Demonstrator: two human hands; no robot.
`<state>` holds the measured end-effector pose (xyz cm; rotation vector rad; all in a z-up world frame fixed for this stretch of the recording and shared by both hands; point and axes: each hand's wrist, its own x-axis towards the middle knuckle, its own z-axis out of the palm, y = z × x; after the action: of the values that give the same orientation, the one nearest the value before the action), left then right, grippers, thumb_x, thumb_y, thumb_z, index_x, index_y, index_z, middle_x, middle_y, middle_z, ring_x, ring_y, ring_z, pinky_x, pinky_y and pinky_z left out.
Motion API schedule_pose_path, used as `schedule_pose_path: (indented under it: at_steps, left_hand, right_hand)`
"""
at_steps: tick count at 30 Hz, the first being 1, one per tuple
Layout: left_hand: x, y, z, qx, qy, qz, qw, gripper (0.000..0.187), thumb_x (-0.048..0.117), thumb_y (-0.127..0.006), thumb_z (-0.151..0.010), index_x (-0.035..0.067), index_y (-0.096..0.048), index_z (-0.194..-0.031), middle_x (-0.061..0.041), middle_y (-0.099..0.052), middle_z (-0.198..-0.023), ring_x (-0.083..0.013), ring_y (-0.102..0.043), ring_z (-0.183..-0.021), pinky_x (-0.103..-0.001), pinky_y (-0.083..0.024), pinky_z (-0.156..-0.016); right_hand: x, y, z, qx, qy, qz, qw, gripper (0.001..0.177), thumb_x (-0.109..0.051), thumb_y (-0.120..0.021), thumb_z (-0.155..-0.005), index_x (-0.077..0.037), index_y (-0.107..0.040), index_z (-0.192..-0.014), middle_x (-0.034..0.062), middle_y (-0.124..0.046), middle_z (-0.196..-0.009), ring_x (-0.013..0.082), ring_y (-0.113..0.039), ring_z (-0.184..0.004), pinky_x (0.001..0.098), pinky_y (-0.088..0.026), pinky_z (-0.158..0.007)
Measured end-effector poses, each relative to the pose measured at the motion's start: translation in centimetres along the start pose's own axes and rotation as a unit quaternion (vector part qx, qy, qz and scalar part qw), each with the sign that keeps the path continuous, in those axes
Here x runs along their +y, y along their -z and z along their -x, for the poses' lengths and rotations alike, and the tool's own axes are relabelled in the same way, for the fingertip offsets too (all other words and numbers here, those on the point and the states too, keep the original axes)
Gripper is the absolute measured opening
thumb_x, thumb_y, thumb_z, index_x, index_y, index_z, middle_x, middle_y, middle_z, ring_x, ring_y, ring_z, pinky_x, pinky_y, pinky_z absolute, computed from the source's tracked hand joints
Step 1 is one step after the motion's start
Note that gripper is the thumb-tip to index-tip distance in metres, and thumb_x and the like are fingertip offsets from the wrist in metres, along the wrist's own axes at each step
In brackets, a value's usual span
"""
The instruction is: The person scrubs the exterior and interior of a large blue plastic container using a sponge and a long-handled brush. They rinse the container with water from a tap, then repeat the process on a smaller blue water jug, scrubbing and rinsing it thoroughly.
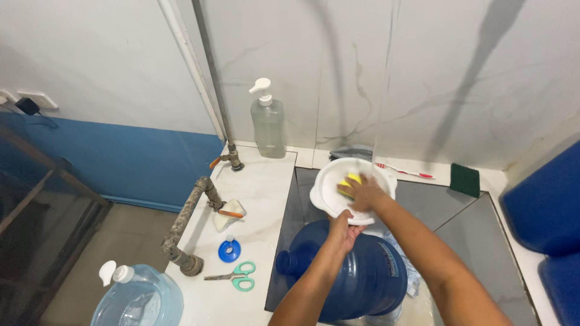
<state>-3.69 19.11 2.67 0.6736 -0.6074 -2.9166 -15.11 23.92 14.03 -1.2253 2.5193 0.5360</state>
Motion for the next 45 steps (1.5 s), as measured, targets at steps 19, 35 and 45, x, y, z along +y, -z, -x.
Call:
schedule_pose_path:
  at_steps: [19, 35, 45]
  left_hand:
    - [2.1, -4.3, 7.1, 0.091, -0.002, -0.152, 0.984, 0.077, 0.013, -0.051, -0.083, 0.018, -0.019, -0.153, -0.023, -0.056, -0.127, -0.0347, -0.069, -0.098, -0.045, -0.061, -0.083]
    - [1.4, -2.8, 6.3, 0.046, -0.026, -0.13, 0.99, 0.06, 0.014, -0.049, -0.086, 0.009, -0.032, -0.144, -0.024, -0.061, -0.124, -0.0347, -0.071, -0.101, -0.046, -0.061, -0.083]
    - [2.0, -4.0, 7.4, 0.07, -0.045, -0.156, 0.984, 0.069, 0.013, -0.051, -0.084, 0.01, -0.025, -0.148, -0.025, -0.06, -0.122, -0.0362, -0.071, -0.096, -0.046, -0.062, -0.082]
  right_hand:
    - [1.7, 14.1, 5.6, 0.21, -0.002, -0.176, 0.962, 0.05, 0.0, -0.06, -0.071, -0.017, -0.077, -0.116, 0.0201, -0.075, -0.097, 0.0394, -0.072, -0.09, 0.0482, -0.056, -0.08]
    - [-1.4, -3.7, -0.2, 0.048, -0.029, 0.014, 0.998, 0.061, -0.034, -0.058, -0.092, -0.027, -0.043, -0.15, 0.0059, -0.025, -0.165, 0.0411, -0.03, -0.147, 0.0578, -0.031, -0.113]
    - [3.7, 0.6, -3.2, -0.005, 0.091, -0.3, 0.95, 0.052, -0.009, -0.059, -0.081, -0.022, -0.064, -0.131, 0.014, -0.057, -0.134, 0.0389, -0.057, -0.119, 0.0504, -0.046, -0.098]
